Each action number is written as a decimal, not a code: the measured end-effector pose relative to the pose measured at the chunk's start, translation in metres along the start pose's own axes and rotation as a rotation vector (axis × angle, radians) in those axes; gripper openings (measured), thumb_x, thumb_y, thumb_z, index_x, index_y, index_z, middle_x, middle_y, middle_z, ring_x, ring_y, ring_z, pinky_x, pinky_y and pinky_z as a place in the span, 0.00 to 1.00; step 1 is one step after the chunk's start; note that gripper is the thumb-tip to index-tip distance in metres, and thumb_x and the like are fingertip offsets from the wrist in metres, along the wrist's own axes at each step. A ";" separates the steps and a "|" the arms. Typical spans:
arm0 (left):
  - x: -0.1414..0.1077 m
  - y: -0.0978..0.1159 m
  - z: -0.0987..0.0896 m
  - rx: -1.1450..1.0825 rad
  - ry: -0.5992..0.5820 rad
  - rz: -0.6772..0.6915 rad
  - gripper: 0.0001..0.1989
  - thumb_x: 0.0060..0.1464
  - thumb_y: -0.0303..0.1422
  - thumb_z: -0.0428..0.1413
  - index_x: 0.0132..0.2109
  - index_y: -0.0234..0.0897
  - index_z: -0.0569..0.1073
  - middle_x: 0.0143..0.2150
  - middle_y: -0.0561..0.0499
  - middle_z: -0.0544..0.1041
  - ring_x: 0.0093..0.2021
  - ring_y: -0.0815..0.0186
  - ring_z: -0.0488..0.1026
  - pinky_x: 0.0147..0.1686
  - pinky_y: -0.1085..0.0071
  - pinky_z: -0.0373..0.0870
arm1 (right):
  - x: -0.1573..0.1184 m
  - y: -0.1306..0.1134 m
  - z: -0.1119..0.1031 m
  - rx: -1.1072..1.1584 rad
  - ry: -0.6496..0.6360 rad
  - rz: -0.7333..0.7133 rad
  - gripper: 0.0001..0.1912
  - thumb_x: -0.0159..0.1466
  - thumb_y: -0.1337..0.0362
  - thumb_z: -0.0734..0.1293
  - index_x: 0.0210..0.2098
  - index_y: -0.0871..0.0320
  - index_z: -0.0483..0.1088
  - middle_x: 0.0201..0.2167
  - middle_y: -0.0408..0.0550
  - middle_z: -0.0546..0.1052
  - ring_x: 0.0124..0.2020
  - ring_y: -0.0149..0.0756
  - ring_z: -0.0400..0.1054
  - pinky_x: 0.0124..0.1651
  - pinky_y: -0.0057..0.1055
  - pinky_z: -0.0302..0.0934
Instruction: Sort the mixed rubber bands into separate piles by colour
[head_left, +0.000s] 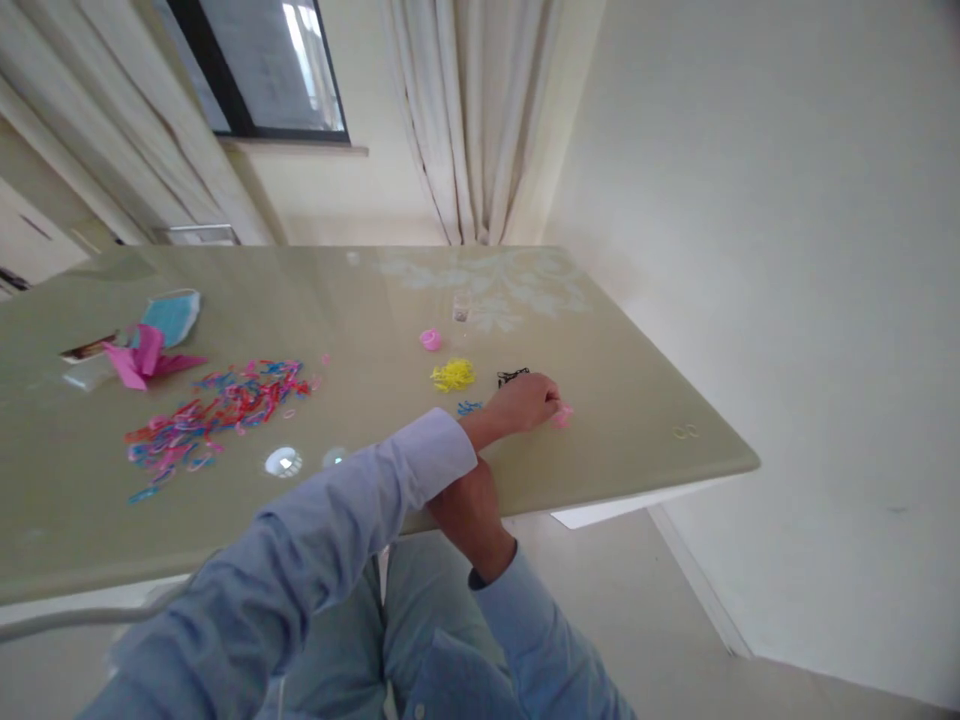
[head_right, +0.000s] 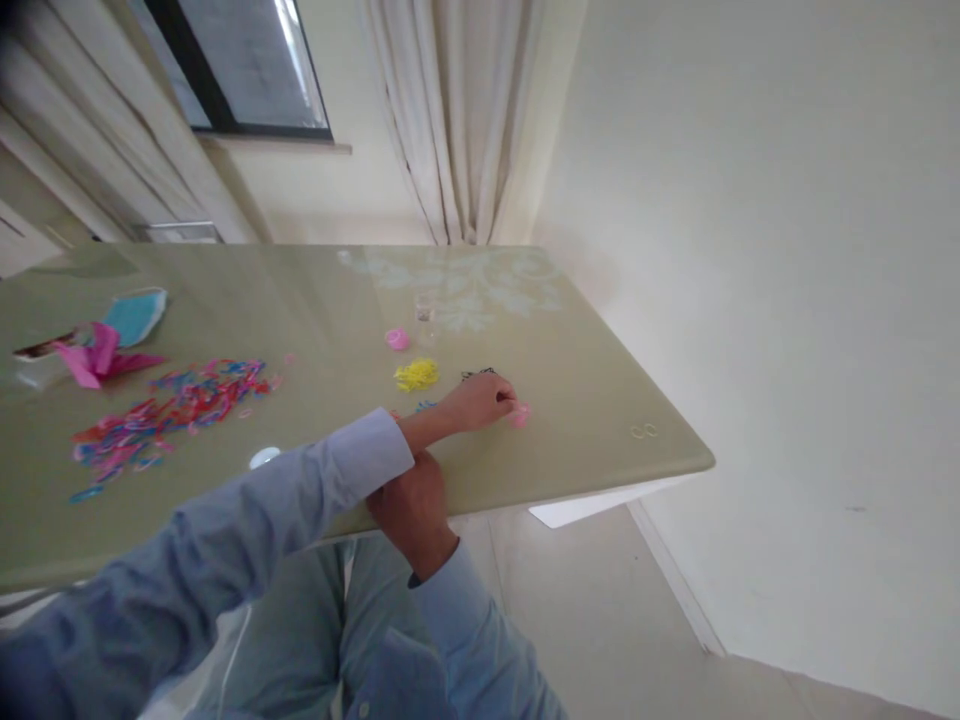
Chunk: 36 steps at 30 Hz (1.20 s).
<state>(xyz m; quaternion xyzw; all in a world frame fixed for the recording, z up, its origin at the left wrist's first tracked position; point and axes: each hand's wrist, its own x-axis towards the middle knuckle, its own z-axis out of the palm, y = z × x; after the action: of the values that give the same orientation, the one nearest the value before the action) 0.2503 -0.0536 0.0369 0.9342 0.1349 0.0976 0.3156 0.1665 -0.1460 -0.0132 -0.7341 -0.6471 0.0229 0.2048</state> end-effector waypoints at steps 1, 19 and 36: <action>0.003 -0.001 0.001 0.003 -0.009 0.004 0.11 0.54 0.30 0.55 0.30 0.32 0.81 0.27 0.48 0.78 0.26 0.69 0.65 0.30 0.72 0.59 | 0.001 0.000 0.000 0.007 0.010 0.004 0.14 0.64 0.68 0.64 0.46 0.55 0.76 0.43 0.53 0.82 0.45 0.44 0.76 0.45 0.34 0.68; -0.027 -0.009 -0.021 -0.332 0.162 -0.100 0.13 0.53 0.36 0.57 0.36 0.32 0.83 0.29 0.50 0.79 0.29 0.69 0.70 0.30 0.74 0.61 | -0.003 0.003 -0.006 0.230 0.074 -0.071 0.08 0.59 0.71 0.65 0.33 0.58 0.77 0.34 0.53 0.82 0.38 0.44 0.75 0.41 0.34 0.65; -0.282 -0.070 -0.073 -0.405 0.620 -0.313 0.11 0.55 0.39 0.59 0.34 0.36 0.81 0.29 0.49 0.77 0.29 0.67 0.69 0.30 0.73 0.61 | 0.012 0.001 -0.021 0.575 0.063 0.047 0.11 0.64 0.60 0.65 0.33 0.57 0.78 0.29 0.47 0.80 0.27 0.34 0.70 0.32 0.29 0.62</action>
<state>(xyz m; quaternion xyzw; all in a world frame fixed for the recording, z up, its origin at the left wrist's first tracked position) -0.0488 -0.0476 0.0236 0.7474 0.3424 0.3503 0.4487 0.1755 -0.1403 0.0088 -0.6610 -0.5903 0.1870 0.4239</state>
